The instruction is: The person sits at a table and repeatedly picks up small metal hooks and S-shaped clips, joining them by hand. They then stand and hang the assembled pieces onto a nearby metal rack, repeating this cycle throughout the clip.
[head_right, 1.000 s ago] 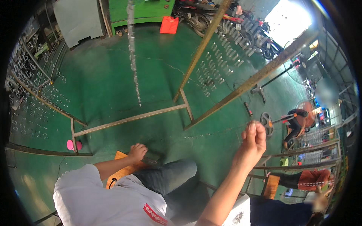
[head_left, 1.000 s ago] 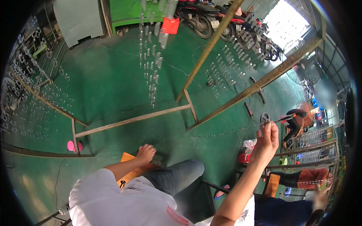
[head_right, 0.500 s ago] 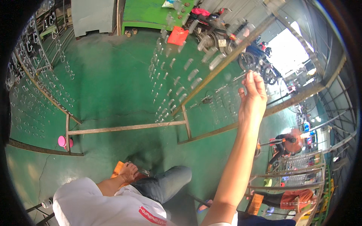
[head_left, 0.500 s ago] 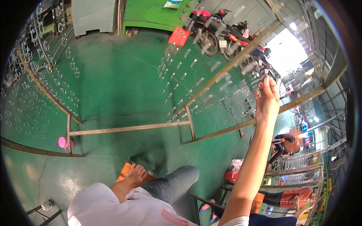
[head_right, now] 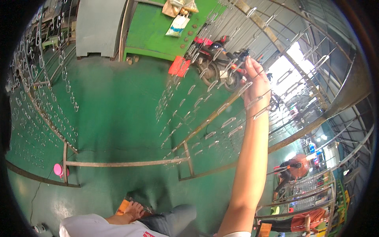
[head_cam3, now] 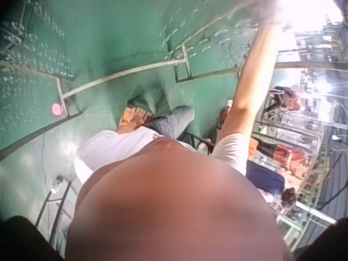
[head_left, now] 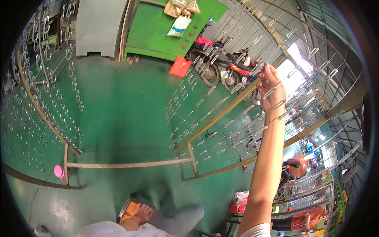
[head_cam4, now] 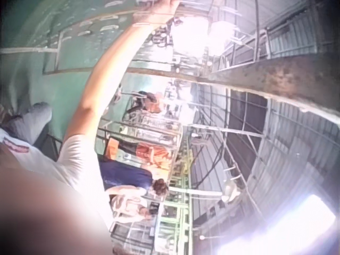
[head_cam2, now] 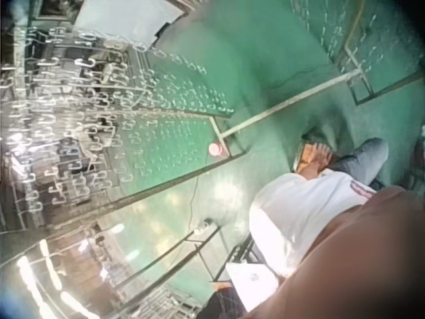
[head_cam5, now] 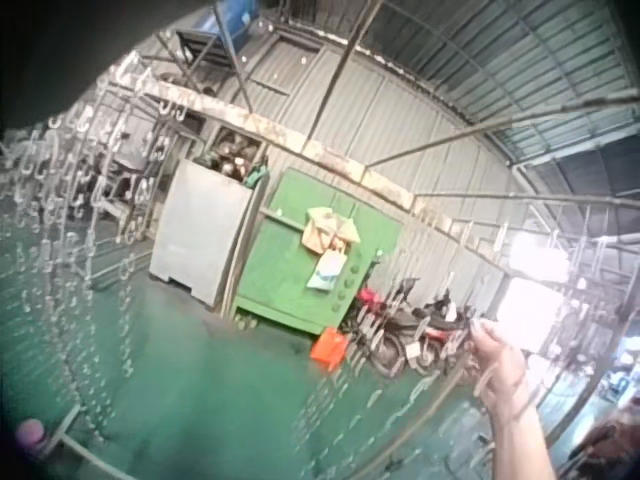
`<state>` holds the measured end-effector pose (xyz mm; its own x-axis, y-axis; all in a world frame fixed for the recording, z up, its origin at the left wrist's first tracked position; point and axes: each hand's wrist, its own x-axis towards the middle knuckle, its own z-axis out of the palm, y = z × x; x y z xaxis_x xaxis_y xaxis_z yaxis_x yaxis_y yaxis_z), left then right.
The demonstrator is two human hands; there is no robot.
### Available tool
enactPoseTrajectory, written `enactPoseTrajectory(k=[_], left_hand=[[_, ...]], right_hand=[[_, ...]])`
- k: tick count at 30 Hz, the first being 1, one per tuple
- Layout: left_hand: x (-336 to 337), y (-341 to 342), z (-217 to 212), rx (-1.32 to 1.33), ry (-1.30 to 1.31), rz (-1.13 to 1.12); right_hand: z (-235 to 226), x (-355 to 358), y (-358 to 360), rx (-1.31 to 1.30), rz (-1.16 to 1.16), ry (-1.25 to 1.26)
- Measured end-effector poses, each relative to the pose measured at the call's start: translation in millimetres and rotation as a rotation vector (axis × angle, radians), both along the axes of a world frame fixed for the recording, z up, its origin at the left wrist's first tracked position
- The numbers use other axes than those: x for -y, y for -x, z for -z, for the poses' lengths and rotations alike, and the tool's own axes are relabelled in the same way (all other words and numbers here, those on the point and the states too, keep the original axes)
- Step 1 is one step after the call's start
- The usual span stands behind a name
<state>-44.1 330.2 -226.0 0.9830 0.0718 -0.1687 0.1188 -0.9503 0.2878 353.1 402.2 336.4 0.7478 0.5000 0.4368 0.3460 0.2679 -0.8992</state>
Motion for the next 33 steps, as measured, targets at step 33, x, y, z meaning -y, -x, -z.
enactPoseTrajectory(k=[33], left_hand=[[0.3,-2.8,27.8,0.169,0.024,-0.065]], right_hand=[[-141.0,-86.3,-33.5,0.178,-0.143,0.142]])
